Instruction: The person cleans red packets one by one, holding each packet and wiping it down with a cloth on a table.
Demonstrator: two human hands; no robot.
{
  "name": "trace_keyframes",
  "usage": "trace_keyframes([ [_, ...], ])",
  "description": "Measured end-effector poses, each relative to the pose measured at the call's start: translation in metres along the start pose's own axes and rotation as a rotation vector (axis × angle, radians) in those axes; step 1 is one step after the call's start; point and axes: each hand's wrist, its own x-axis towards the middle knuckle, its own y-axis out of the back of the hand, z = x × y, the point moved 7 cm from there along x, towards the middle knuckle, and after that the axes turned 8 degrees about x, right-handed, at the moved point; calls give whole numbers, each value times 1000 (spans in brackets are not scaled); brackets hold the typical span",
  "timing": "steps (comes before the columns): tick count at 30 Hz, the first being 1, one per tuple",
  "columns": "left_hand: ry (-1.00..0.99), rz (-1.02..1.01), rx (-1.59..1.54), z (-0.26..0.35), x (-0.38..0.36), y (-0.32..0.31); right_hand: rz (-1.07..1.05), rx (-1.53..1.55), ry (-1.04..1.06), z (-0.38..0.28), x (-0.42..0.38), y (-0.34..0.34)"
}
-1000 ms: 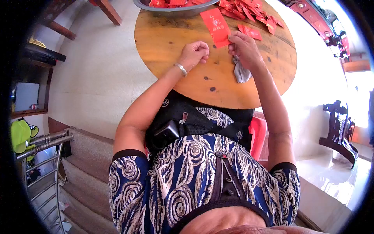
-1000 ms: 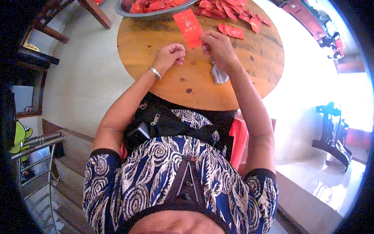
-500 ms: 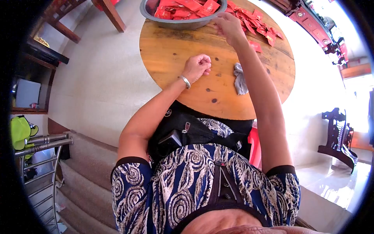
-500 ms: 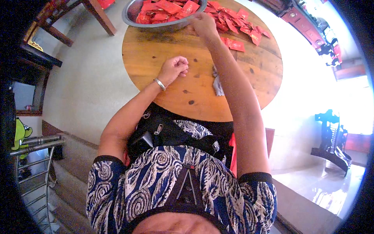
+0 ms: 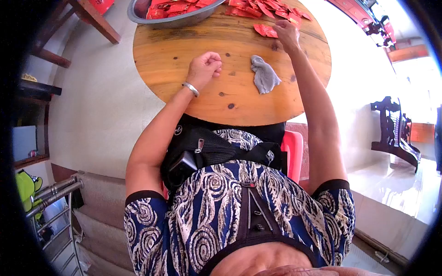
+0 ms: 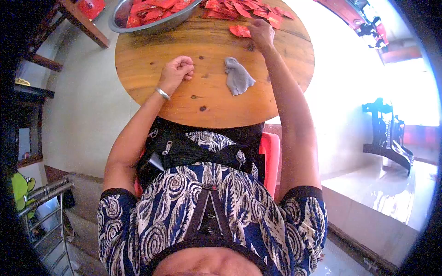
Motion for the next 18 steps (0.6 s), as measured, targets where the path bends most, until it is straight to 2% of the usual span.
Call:
trace_keyframes([
  [1,0,-7,-3,0,0,-1,5,-5,-3,5,2,3],
  [3,22,-1,-1,-1,0,1,-134,-233,211,-5,3,-3],
  [6,32,-27,25,-3,0,0,-243,-394,322,-14,-3,-14],
  [12,9,-9,-20,1,-2,0,-454,-410,388,-35,-17,-38],
  [16,21,-69,47,7,-4,0,-498,-444,445,-55,-32,-54],
  [18,62,-12,-22,12,-7,2,-471,-343,601,-73,-52,-64],
])
